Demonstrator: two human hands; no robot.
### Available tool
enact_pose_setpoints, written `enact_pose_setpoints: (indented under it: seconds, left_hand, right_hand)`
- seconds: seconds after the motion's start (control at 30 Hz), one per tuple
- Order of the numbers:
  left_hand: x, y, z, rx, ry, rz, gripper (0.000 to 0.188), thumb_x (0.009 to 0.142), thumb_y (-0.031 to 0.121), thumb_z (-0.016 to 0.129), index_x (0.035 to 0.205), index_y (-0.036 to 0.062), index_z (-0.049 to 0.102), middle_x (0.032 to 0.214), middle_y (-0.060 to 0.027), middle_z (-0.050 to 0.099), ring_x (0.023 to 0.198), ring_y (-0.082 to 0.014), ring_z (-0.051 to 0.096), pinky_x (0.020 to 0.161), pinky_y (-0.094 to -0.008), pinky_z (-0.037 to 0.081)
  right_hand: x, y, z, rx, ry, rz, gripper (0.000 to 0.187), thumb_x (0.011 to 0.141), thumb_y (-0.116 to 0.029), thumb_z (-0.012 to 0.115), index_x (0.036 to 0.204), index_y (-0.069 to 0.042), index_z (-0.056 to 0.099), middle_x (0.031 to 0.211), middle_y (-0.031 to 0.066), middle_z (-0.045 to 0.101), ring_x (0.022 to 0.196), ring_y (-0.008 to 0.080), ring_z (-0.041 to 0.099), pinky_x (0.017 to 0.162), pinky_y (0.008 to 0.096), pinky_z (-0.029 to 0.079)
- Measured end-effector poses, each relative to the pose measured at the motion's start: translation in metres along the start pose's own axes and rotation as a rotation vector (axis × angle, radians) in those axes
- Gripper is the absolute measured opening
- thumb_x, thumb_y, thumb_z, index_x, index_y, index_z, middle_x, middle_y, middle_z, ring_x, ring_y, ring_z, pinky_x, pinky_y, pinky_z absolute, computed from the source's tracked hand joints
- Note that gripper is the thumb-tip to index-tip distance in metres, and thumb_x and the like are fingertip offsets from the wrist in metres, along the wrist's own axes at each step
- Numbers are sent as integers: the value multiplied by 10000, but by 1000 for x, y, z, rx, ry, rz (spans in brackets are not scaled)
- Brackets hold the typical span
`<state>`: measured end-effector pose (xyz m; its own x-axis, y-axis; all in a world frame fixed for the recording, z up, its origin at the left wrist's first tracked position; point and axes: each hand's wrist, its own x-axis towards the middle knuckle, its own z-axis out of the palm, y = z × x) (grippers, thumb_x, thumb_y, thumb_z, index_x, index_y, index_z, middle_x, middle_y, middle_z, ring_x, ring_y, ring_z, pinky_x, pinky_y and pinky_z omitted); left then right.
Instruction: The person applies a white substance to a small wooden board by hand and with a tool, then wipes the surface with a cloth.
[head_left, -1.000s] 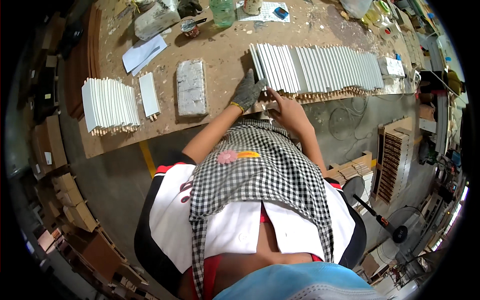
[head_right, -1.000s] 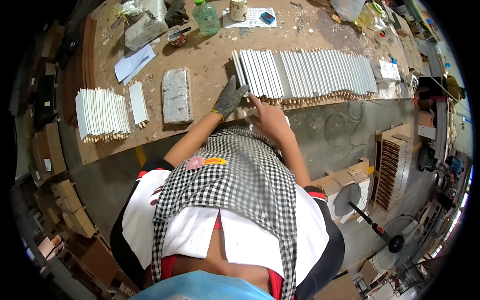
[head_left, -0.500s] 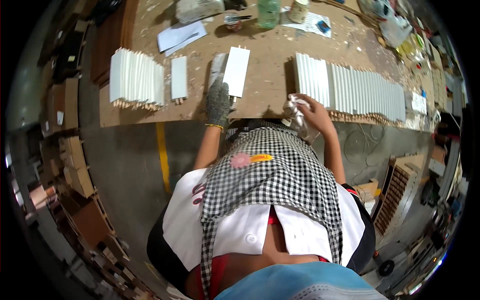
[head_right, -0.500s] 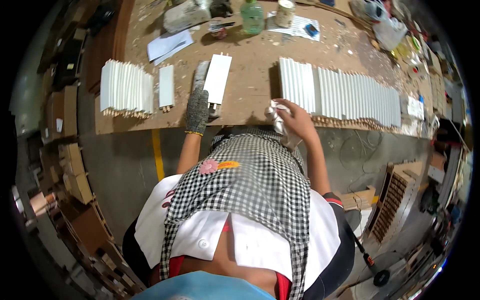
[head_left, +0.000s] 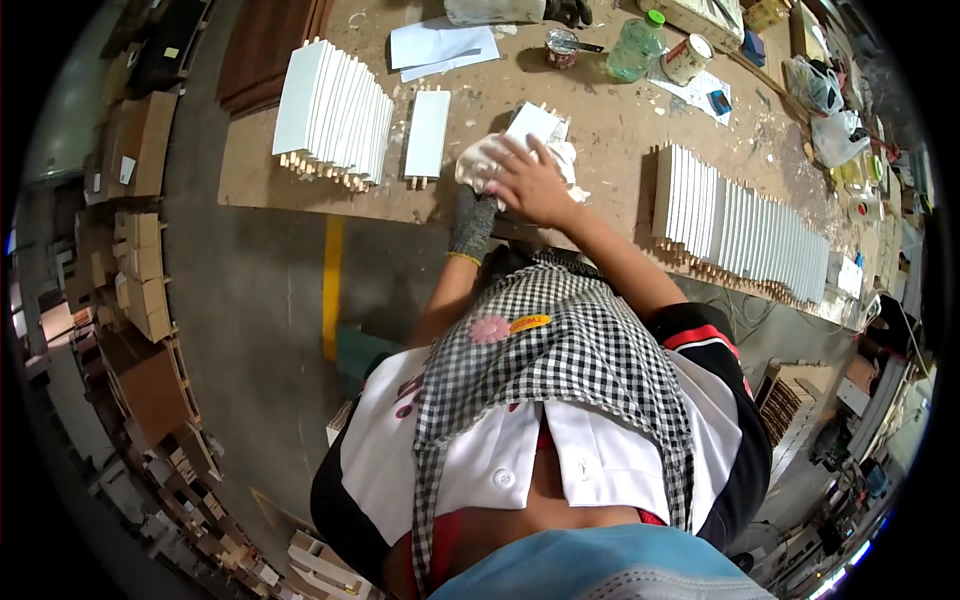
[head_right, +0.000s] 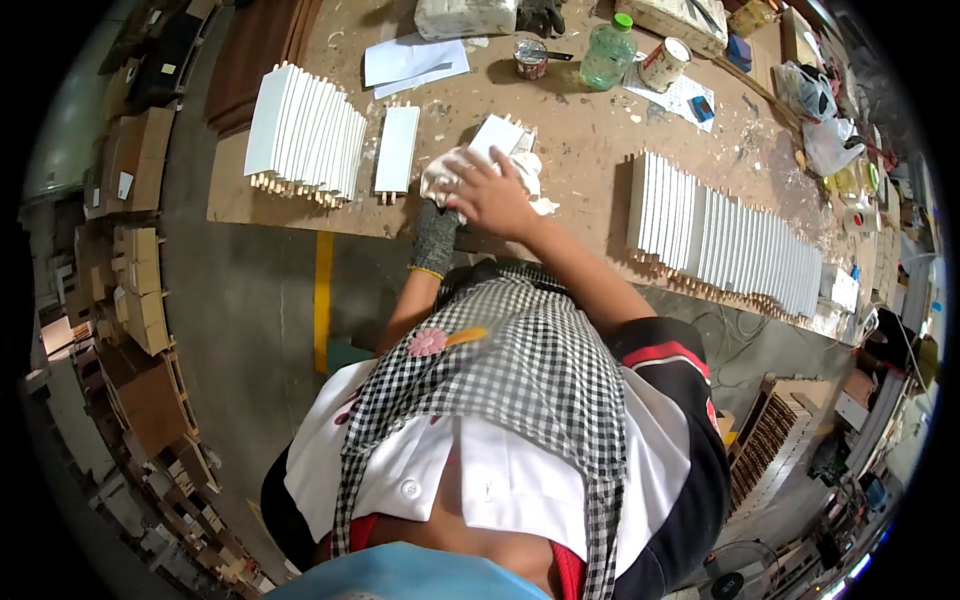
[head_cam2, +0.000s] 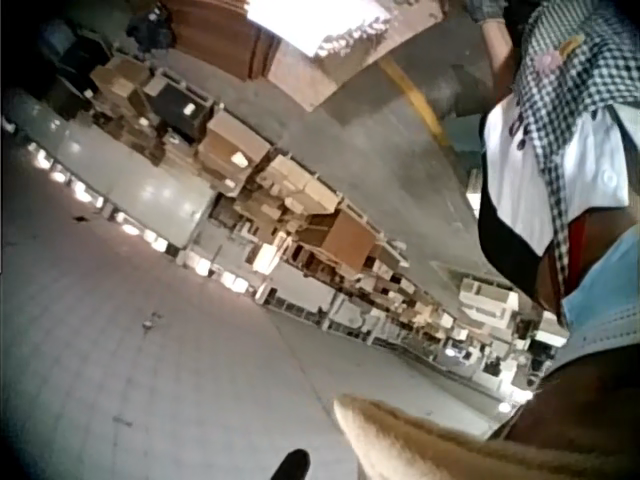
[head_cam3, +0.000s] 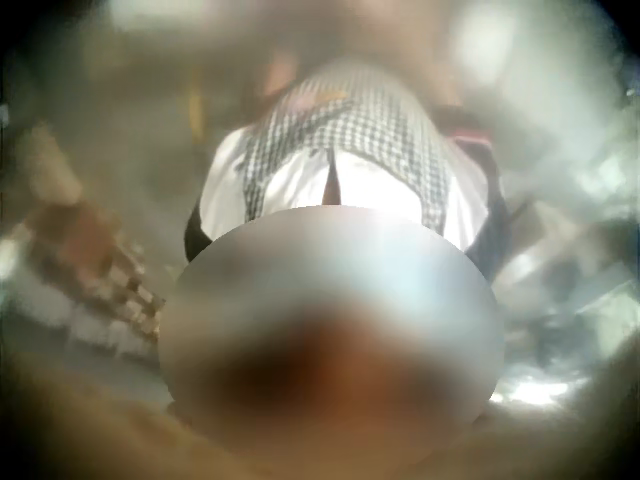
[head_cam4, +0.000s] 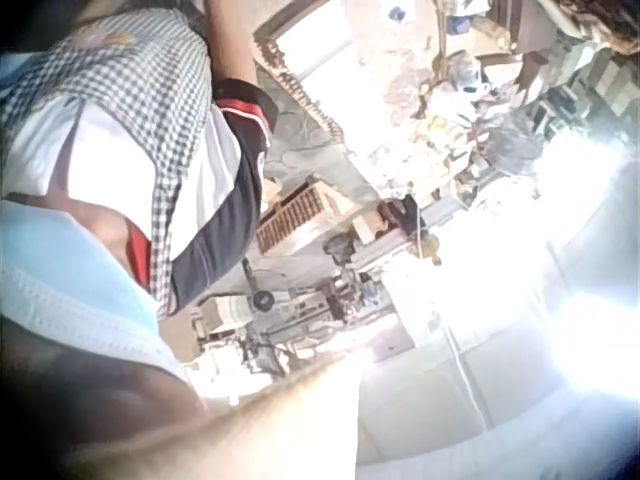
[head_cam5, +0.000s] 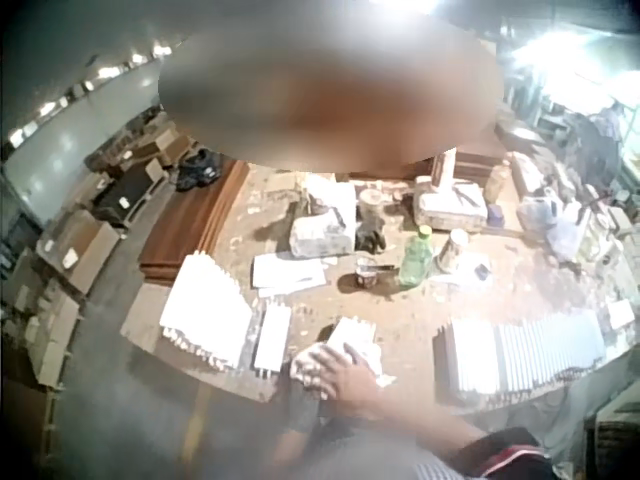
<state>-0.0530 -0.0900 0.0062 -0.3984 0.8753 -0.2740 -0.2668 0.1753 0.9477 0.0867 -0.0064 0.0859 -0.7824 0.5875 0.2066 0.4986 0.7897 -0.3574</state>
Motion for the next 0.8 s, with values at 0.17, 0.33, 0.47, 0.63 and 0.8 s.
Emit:
enact_pose_setpoints:
  seconds: [0.17,0.33,0.47,0.63,0.8]
  left_hand:
    - [-7,55,24,94,-73,-153,518,833,185,777,1255,-34,572,1125,-114,666,997,-213,626,859,-351,515]
    - [-12,65,18,495,-20,292,572,856,239,767,1326,-2,548,1271,-227,608,1133,-297,615,944,-387,507]
    - [-23,69,4,1051,-340,764,630,827,261,784,1381,90,537,1445,-288,467,1300,-441,497,1072,-508,427]
    - [-27,46,25,687,-149,206,980,810,246,803,1554,19,207,1452,-281,440,1336,-376,474,1072,-471,419]
    - [-17,28,16,569,-135,297,1051,797,243,824,1577,24,154,1412,-282,502,1285,-382,523,1050,-463,442]
  right_hand:
    - [30,115,21,48,77,369,351,1006,-340,535,1276,-145,644,1407,151,537,1250,381,531,1059,500,416]
    - [31,154,-25,99,454,850,341,1014,-313,495,1145,-50,668,1016,232,640,913,432,619,847,501,491]
    - [-4,132,-69,282,637,900,360,1020,-333,504,1049,-24,685,998,224,644,895,410,613,811,465,474]
    - [-22,27,-37,254,83,385,251,982,-269,556,1124,-95,670,1261,186,591,1152,342,574,1008,505,425]
    - [-8,50,7,-122,149,181,321,1013,-309,527,1297,-237,659,1469,155,503,1472,298,324,1184,572,227]
